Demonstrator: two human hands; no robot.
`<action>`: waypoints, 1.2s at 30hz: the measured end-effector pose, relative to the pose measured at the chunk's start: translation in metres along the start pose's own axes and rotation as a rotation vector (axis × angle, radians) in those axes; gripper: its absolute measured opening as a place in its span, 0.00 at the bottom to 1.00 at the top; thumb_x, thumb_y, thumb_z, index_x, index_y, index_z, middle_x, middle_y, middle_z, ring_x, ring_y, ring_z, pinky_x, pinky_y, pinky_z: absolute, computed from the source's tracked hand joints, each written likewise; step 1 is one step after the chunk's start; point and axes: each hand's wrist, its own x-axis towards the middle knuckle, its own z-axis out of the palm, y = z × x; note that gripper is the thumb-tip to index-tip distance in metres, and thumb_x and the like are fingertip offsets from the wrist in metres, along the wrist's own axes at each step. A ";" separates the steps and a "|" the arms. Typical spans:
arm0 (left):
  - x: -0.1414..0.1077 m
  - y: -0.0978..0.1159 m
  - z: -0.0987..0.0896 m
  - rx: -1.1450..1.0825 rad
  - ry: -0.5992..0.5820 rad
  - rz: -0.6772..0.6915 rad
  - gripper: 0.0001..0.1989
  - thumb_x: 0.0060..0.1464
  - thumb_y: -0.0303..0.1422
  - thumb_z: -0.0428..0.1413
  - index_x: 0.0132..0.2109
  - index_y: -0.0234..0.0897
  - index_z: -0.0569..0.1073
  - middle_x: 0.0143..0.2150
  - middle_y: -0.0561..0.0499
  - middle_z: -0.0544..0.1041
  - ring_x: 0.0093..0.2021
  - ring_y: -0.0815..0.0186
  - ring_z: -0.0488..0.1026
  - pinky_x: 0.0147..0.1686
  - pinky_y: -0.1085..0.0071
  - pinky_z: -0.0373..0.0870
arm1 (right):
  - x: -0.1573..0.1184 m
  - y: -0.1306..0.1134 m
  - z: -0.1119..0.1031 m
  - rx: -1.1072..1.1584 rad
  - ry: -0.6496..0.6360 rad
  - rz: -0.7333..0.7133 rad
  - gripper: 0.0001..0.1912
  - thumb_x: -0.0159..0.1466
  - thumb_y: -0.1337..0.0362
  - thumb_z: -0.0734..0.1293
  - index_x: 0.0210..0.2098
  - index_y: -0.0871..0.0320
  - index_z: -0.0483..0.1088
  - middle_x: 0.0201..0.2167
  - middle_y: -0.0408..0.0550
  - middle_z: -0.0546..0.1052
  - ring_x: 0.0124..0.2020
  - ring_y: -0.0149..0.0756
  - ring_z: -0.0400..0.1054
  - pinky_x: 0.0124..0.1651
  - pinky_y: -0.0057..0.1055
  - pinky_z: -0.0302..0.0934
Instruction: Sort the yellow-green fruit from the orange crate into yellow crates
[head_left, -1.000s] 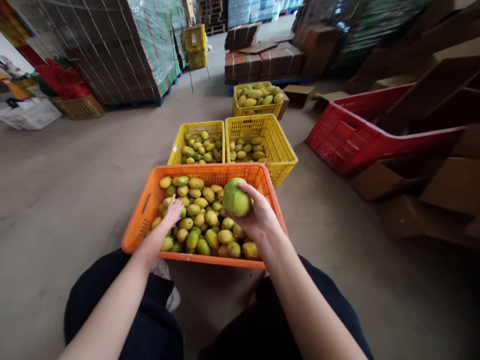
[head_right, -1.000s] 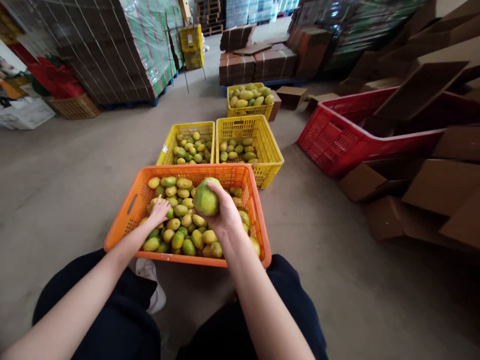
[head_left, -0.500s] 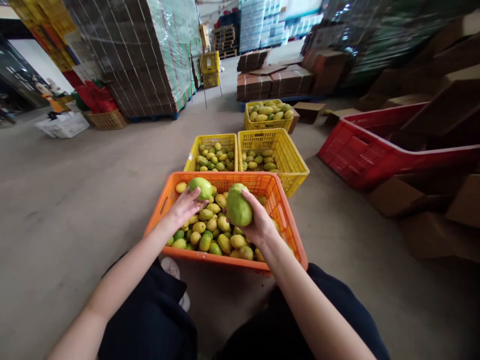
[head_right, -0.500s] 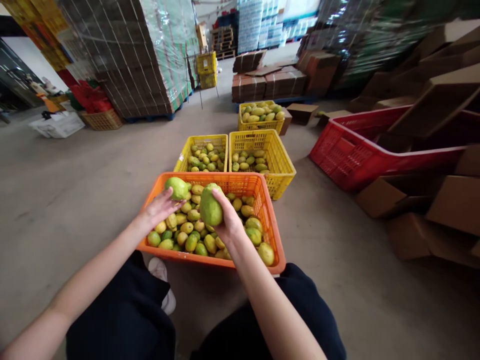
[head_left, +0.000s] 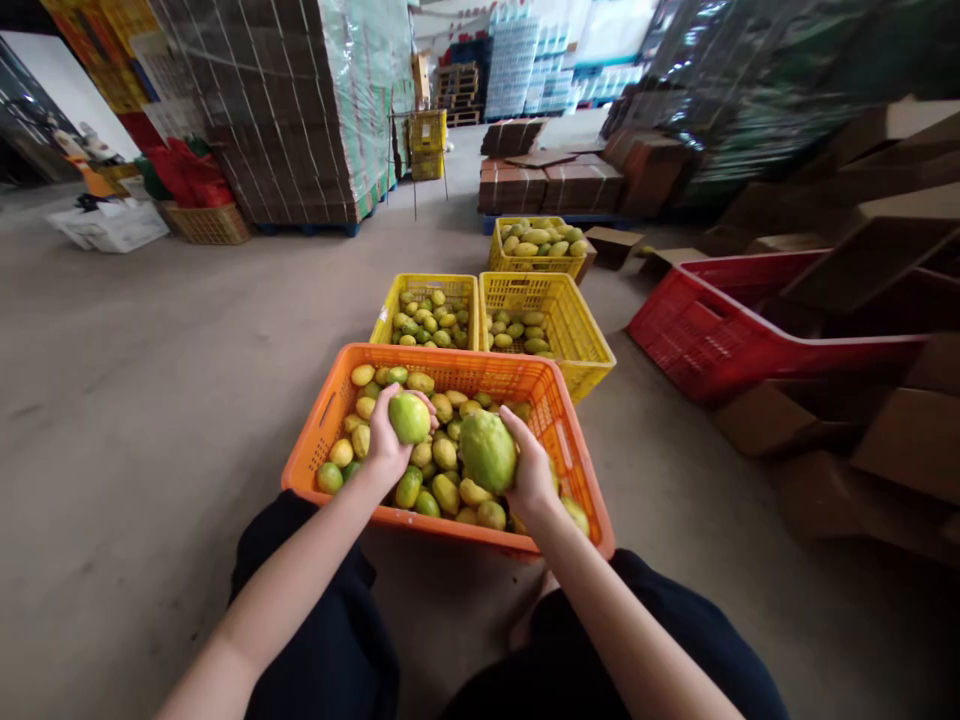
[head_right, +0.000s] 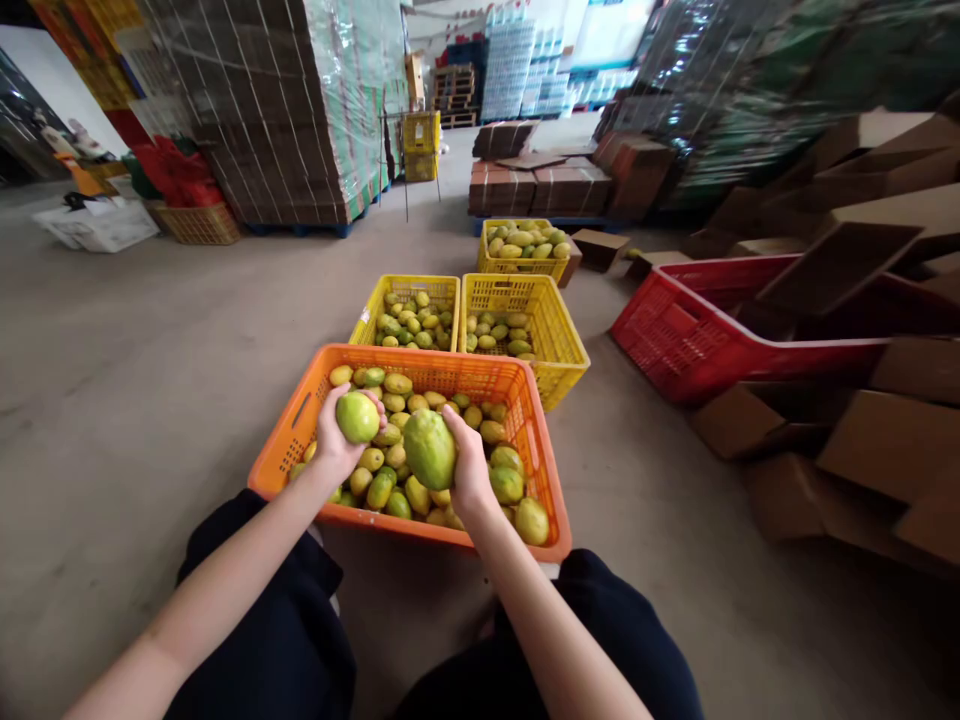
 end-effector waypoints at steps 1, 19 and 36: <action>0.001 -0.002 0.002 0.063 -0.020 0.074 0.17 0.49 0.45 0.54 0.24 0.35 0.71 0.22 0.50 0.73 0.23 0.66 0.72 0.23 0.73 0.69 | 0.001 0.003 0.000 -0.034 0.040 -0.027 0.12 0.53 0.54 0.74 0.30 0.56 0.75 0.27 0.44 0.81 0.37 0.45 0.78 0.36 0.36 0.73; -0.019 -0.010 -0.008 0.538 -0.132 0.577 0.12 0.56 0.33 0.55 0.27 0.39 0.79 0.34 0.47 0.81 0.41 0.58 0.76 0.42 0.69 0.67 | -0.012 -0.008 0.012 -0.493 -0.076 -0.471 0.13 0.58 0.53 0.69 0.28 0.54 0.79 0.31 0.46 0.82 0.38 0.43 0.73 0.45 0.35 0.65; -0.020 -0.008 -0.014 0.599 -0.205 0.605 0.08 0.53 0.28 0.56 0.30 0.40 0.80 0.38 0.46 0.80 0.45 0.56 0.74 0.49 0.67 0.65 | -0.019 -0.012 0.007 -0.662 -0.129 -0.656 0.09 0.59 0.59 0.69 0.36 0.52 0.82 0.35 0.46 0.83 0.39 0.46 0.75 0.47 0.37 0.66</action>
